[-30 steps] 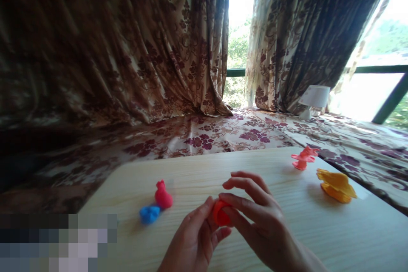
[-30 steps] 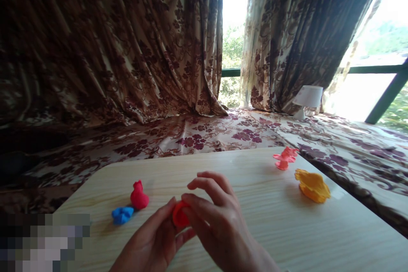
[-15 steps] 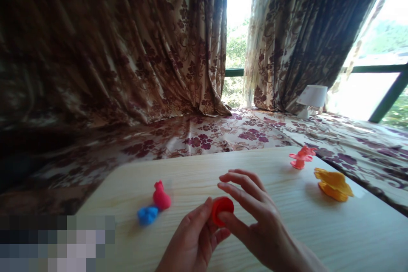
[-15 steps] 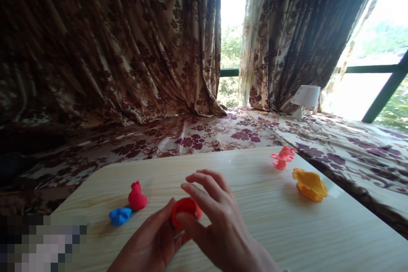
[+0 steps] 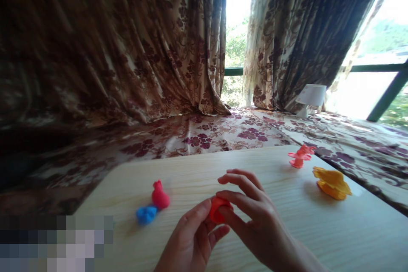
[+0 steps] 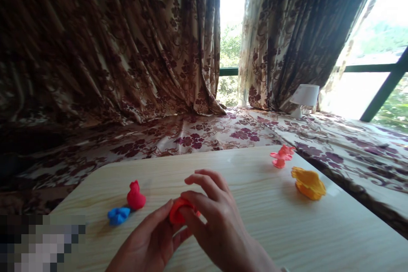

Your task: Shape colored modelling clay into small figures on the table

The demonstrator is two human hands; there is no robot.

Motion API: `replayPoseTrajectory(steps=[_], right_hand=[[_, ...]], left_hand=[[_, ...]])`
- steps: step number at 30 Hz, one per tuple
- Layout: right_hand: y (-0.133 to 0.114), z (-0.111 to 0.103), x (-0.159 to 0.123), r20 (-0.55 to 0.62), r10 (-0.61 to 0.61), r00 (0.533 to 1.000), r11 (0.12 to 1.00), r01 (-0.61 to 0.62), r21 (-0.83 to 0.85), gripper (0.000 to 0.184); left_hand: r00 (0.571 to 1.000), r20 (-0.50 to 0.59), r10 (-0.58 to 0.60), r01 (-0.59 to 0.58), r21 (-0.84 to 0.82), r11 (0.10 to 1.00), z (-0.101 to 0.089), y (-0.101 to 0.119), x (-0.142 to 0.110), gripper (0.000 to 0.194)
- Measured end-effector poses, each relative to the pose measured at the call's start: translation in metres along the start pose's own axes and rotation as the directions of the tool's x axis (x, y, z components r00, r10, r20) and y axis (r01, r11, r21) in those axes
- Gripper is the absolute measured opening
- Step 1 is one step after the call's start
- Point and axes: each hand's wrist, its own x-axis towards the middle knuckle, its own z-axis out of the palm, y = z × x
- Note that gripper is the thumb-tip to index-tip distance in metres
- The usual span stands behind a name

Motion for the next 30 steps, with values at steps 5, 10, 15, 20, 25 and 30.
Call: replayPoseTrajectory(steps=[5,10,15,20,25,30], right_hand=[[0.0,0.0001,-0.0004,-0.003,-0.037,0.999,0.999,0.037,0.013,0.024],[0.0008,0.001,0.0002,-0.006,-0.018,1.0,1.0,0.018,-0.004,0.026],[0.0,0.003,-0.001,-0.003,0.003,1.0,1.0,-0.003,-0.018,0.024],[0.0005,0.0029,-0.0018,0.02,-0.025,0.999,1.0,0.025,-0.012,0.028],[0.0011,0.0018,-0.001,-0.013,-0.037,0.999,0.999,0.037,-0.003,0.027],[0.0005,0.0013,-0.0013,0.012,-0.03,0.999,0.999,0.03,-0.017,0.025]], left_hand=[[1.0,0.0,-0.016,0.016,-0.012,1.0,0.0004,-0.0016,0.0006,0.019],[1.0,-0.014,0.016,-0.017,-0.053,0.998,0.0036,-0.0007,-0.0003,0.011],[1.0,-0.005,-0.016,0.016,-0.041,0.999,0.0011,-0.0008,0.0017,0.02],[0.999,0.015,0.031,-0.032,0.017,0.999,0.0008,-0.0024,0.0,0.019],[1.0,0.019,0.016,-0.016,0.0,1.0,0.0,-0.0025,-0.0001,0.019],[0.999,-0.006,0.035,-0.035,0.012,0.999,0.002,-0.0023,-0.0014,0.016]])
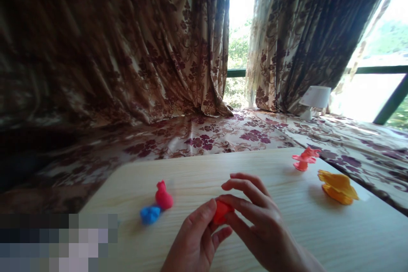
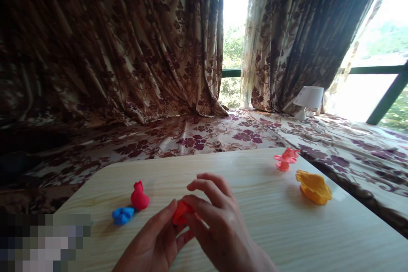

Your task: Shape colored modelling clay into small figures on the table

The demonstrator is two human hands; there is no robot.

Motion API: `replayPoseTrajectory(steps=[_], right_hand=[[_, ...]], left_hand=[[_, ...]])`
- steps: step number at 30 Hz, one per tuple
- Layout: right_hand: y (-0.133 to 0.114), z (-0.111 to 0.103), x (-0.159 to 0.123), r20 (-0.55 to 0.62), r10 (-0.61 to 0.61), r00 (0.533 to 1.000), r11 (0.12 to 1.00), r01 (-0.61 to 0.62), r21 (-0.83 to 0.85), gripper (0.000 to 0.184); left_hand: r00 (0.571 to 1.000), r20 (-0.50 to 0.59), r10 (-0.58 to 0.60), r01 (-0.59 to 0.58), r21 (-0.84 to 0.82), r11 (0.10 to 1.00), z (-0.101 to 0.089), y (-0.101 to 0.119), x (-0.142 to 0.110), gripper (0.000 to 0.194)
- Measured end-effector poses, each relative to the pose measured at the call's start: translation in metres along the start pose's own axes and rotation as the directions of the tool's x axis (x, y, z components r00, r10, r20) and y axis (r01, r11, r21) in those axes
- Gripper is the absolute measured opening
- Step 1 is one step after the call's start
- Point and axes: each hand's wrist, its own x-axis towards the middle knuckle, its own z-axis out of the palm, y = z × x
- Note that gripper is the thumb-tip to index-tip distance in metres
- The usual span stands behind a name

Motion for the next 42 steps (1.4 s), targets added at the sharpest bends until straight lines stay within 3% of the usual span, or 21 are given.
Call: replayPoseTrajectory(steps=[12,20,26,38,42], right_hand=[[-0.0026,-0.0059,0.0024,-0.015,-0.06,0.998,0.998,0.06,-0.001,0.021],[-0.0006,-0.0014,0.0016,-0.014,0.005,1.0,1.0,-0.005,-0.002,0.025],[-0.0004,-0.0017,0.0026,0.003,-0.009,1.0,1.0,0.009,0.001,0.021],[-0.0014,-0.0024,0.0026,-0.027,-0.009,1.0,1.0,0.009,-0.011,0.018],[-0.0017,-0.0015,0.0041,-0.057,0.005,0.998,1.0,-0.006,-0.013,0.028]], left_hand=[[0.999,0.02,-0.048,0.047,0.027,0.999,0.0013,0.0005,0.0016,0.018],[0.999,-0.025,-0.042,0.042,-0.005,0.999,0.0033,0.0031,0.0027,0.017],[0.999,0.031,-0.028,0.025,0.086,0.996,0.0032,0.0022,-0.0009,0.021],[0.999,0.011,-0.039,0.038,0.06,0.997,0.0054,0.0026,-0.0003,0.02],[0.999,-0.015,-0.047,0.047,-0.037,0.998,0.0048,0.0024,0.0016,0.014]])
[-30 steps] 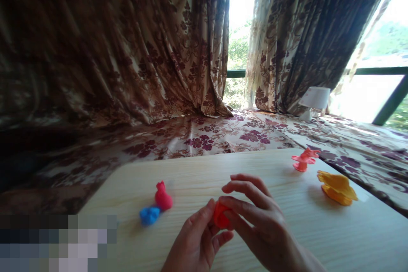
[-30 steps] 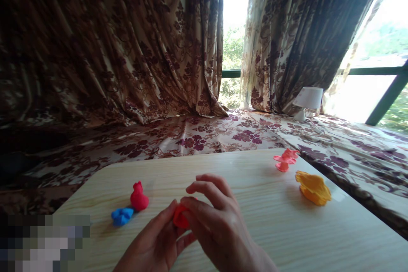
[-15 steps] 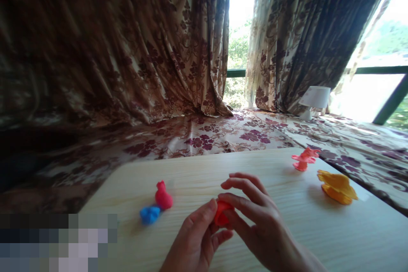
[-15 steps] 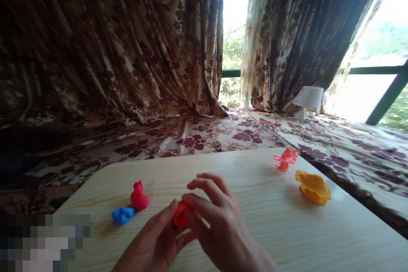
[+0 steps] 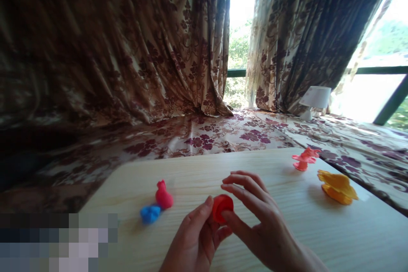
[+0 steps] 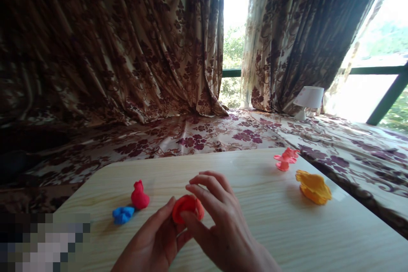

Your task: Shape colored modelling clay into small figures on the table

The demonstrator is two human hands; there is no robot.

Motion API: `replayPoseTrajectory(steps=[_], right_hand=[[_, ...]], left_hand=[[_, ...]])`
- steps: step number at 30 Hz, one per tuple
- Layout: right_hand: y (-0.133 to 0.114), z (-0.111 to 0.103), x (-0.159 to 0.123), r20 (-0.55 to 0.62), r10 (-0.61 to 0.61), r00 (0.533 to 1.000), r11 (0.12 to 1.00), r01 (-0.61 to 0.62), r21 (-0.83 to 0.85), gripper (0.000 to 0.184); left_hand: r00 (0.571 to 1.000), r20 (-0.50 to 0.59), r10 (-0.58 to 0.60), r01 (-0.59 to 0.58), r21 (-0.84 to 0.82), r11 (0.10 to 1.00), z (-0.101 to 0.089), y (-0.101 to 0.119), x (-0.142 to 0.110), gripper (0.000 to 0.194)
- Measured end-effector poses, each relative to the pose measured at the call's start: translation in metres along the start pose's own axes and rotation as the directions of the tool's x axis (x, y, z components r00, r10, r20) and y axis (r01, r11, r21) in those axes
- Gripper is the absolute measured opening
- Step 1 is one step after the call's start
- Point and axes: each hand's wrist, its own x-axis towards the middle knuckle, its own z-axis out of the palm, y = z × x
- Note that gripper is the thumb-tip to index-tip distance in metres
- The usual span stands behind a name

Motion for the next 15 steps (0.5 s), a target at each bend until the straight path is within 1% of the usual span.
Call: replayPoseTrajectory(steps=[2,5,8,12,15], right_hand=[[-0.0001,-0.0003,-0.0004,0.012,0.006,1.0,1.0,-0.006,-0.004,0.03],[0.0001,0.0,-0.0019,0.02,0.02,1.0,1.0,-0.02,-0.003,0.028],[0.001,0.0015,-0.0028,0.006,0.037,0.999,0.999,-0.037,-0.008,0.025],[0.0015,0.0029,-0.0019,-0.017,0.011,1.0,1.0,-0.012,-0.016,0.02],[0.001,0.0025,-0.001,-0.014,-0.006,1.0,1.0,0.005,-0.027,0.019]], left_hand=[[1.0,-0.023,-0.01,0.009,-0.031,0.999,-0.0001,0.0003,0.0002,0.009],[0.999,-0.045,-0.024,0.022,-0.058,0.998,-0.0004,0.0009,-0.0004,0.012],[0.999,-0.044,-0.015,0.012,-0.058,0.998,-0.0017,0.0012,-0.0002,0.009],[1.0,-0.003,0.005,-0.005,0.008,1.0,-0.0022,0.0005,-0.0009,0.015],[0.999,0.022,0.048,-0.05,0.091,0.995,-0.0007,-0.0002,-0.0035,0.021]])
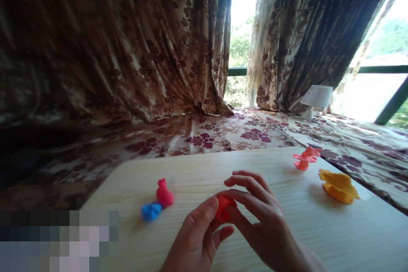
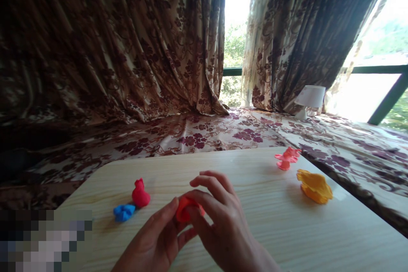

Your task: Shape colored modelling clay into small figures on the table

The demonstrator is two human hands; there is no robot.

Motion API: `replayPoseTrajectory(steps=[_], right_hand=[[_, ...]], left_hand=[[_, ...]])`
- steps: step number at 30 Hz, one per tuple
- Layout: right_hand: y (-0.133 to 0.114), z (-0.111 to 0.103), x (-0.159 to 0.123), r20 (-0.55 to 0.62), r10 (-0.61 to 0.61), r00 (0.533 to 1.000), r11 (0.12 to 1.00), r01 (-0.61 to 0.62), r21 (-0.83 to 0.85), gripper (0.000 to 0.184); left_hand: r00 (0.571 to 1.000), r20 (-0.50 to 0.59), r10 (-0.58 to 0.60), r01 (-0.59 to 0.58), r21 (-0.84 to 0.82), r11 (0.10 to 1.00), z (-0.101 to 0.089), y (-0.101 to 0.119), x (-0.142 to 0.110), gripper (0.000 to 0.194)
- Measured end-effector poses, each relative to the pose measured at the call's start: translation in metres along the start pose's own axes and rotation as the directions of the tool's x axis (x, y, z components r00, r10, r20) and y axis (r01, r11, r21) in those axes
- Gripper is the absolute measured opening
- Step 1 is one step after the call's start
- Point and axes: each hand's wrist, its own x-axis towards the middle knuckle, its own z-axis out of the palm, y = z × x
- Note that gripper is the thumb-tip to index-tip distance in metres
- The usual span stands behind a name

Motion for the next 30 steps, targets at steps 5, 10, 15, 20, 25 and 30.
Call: replayPoseTrajectory(steps=[5,10,15,20,25,30], right_hand=[[0.0009,-0.0016,-0.0007,0.009,-0.006,1.0,1.0,0.006,0.002,0.019],[0.0012,-0.0023,-0.0018,0.028,-0.025,0.999,1.0,0.024,0.014,0.021],[-0.0002,-0.0036,-0.0007,0.018,-0.019,1.0,0.999,0.018,0.039,0.022],[-0.0009,-0.0056,0.0006,0.015,-0.052,0.999,0.998,0.051,0.048,0.023],[0.0002,-0.0065,0.0009,0.009,-0.046,0.999,0.996,0.045,0.072,0.023],[0.0005,-0.0064,0.0,0.019,-0.061,0.998,0.994,0.059,0.089,0.026]], left_hand=[[1.0,0.003,0.007,-0.007,-0.018,1.0,-0.0001,-0.0002,-0.0008,0.019],[1.0,0.023,0.007,-0.008,0.034,0.999,-0.0029,-0.0016,0.0021,0.027],[1.0,-0.004,-0.014,0.014,-0.017,1.0,-0.0031,-0.0019,0.0012,0.017],[0.999,-0.014,-0.043,0.042,-0.02,0.999,-0.0021,-0.0014,0.001,0.017],[0.999,0.002,-0.053,0.053,-0.011,0.999,-0.0019,-0.0011,0.0027,0.022],[0.999,0.007,-0.034,0.034,-0.015,0.999,-0.0019,-0.0009,0.0008,0.017]])
